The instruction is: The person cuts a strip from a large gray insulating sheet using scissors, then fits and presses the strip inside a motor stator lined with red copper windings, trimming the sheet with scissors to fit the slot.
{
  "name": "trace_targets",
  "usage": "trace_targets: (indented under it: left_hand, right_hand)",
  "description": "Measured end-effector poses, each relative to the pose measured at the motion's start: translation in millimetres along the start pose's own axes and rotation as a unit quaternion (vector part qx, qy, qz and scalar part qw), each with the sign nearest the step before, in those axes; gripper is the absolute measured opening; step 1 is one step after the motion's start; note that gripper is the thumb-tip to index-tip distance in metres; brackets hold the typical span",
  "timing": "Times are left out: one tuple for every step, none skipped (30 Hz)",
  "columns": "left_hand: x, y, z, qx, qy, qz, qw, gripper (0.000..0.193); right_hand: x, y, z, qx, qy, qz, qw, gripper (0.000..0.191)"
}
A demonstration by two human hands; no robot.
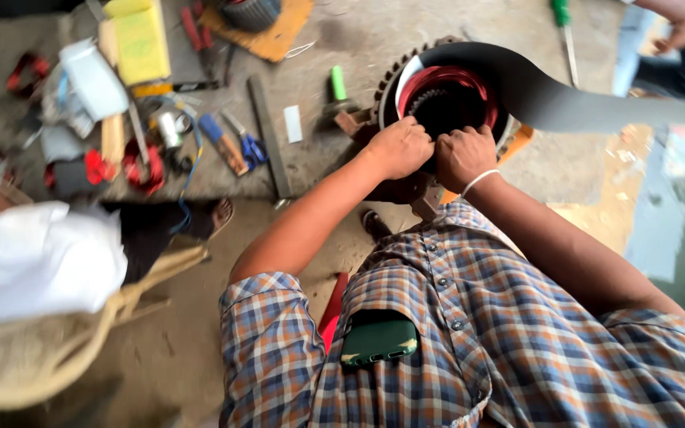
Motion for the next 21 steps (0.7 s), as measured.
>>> trace_targets:
  left_hand:
    - [12,1,-1,-0.006,-0.021,-0.02,1.0,0.017]
    - [21,1,-3,-0.017,-0.033,-0.028,0.999,0.016]
    - [28,2,-5,-0.03,-0.045,-0.036,0.998,0.015]
    - [34,2,-4,-0.043,-0.056,-0.046,0.996,0.014]
    - [28,3,-5,-0.055,-0.051,0.0,0.997,0.013]
    - [17,4,-8,-0.07,-0.047,0.047,0.995,0.012]
    - [10,-1,-4,-0.086,-0.049,0.088,0.991,0.011]
    - [6,-3,2,-0.076,-0.058,0.093,0.991,0.011]
    - [-1,-2,3,-0.068,-0.059,0.104,0.991,0.01]
    - [-9,-3,3,-0.064,-0.058,0.115,0.99,0.01]
    - [-7,-1,3,-0.062,-0.058,0.069,0.994,0.01]
    - [-5,1,2,-0.06,-0.058,0.022,0.996,0.011]
    - [-1,1,2,-0.06,-0.06,-0.025,0.996,0.011]
    - [-4,2,1,-0.059,-0.054,-0.028,0.996,0.012]
    - [-6,2,1,-0.06,-0.049,-0.033,0.996,0.012]
    - [-6,2,1,-0.059,-0.044,-0.041,0.996,0.013]
    - [-10,2,-1,-0.069,-0.049,-0.025,0.996,0.014]
    - [-12,0,-1,-0.08,-0.057,-0.01,0.995,0.016]
    - [-14,0,-1,-0.091,-0.067,0.006,0.994,0.017]
    - [-25,2,-4,-0.094,-0.06,0.051,0.992,0.018]
    - [-32,-1,-2,-0.097,-0.056,0.093,0.989,0.019]
  right_hand:
    - [3,-1,0,0.006,-0.006,0.0,1.0,0.004]
    - [5,-2,-1,0.008,-0.007,0.005,1.0,0.003]
    - [7,-1,-1,0.008,-0.007,0.011,1.0,0.003]
    - [7,-1,-1,0.007,-0.007,0.017,1.0,0.003]
    - [7,1,-1,0.01,-0.011,0.021,1.0,0.004]
    - [5,4,-1,0.009,-0.015,0.025,1.0,0.005]
    - [3,4,-2,0.01,-0.014,0.023,1.0,0.006]
    - [4,3,-2,0.022,-0.013,0.001,1.0,0.005]
    - [2,4,-1,0.03,-0.014,-0.013,0.999,0.004]
    - [0,4,-2,0.033,-0.016,-0.027,0.999,0.004]
    - [-3,3,-3,0.038,-0.016,-0.04,0.998,0.007]
    - [-5,3,-3,0.043,-0.014,-0.056,0.997,0.009]
    - [-4,4,-4,0.047,-0.012,-0.072,0.996,0.012]
    - [-4,4,-4,0.053,-0.027,-0.086,0.995,0.01]
    - [-2,5,-5,0.058,-0.04,-0.1,0.992,0.009]
    - [2,6,-5,0.066,-0.051,-0.115,0.99,0.009]
    - [4,8,-4,0.073,-0.054,-0.116,0.989,0.007]
    - [7,8,-4,0.081,-0.058,-0.119,0.988,0.006]
    - [9,8,-2,0.088,-0.063,-0.123,0.986,0.004]
    - [3,12,-4,0.08,-0.071,-0.09,0.99,0.005]
    - [-2,11,-6,0.071,-0.077,-0.061,0.993,0.006]
Point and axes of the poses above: each hand's wrist, its own y-axis towards the middle knuckle, its own x-axis out of the palm, z = x × y, the point moved 9 cm from there along y, towards the middle knuckle
